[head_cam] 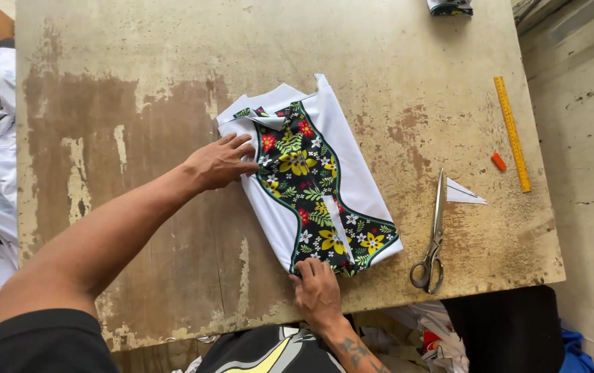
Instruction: Cutting out a printed jersey pattern from a fabric sheet using scissors and then folding the finished garment.
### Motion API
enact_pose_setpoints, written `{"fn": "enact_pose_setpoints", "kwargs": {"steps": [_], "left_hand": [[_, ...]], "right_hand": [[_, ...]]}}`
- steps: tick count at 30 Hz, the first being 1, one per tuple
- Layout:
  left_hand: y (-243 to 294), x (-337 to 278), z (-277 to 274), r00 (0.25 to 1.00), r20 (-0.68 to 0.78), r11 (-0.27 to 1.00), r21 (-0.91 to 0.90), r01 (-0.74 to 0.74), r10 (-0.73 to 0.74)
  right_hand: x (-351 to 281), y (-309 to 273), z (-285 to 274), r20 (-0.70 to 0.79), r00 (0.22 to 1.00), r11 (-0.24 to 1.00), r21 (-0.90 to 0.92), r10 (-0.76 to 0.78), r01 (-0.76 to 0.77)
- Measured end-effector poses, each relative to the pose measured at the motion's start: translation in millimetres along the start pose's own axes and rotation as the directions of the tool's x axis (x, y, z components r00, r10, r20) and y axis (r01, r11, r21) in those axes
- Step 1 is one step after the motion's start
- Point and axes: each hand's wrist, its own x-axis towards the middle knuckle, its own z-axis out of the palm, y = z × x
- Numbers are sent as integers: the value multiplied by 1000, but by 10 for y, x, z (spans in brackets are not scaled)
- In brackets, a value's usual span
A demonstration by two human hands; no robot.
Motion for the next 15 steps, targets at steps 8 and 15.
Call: {"fn": "enact_pose_setpoints", "kwargs": {"steps": [8,15], "left_hand": [[139,1178,-1228,915,403,999,-45,29,-9],[280,2480,-810,982,-84,985,-32,170,-172]], "right_hand": [[326,288,-1309,346,740,574,473,577,-668],[880,880,-1837,45,655,630,231,754,-741]]}}
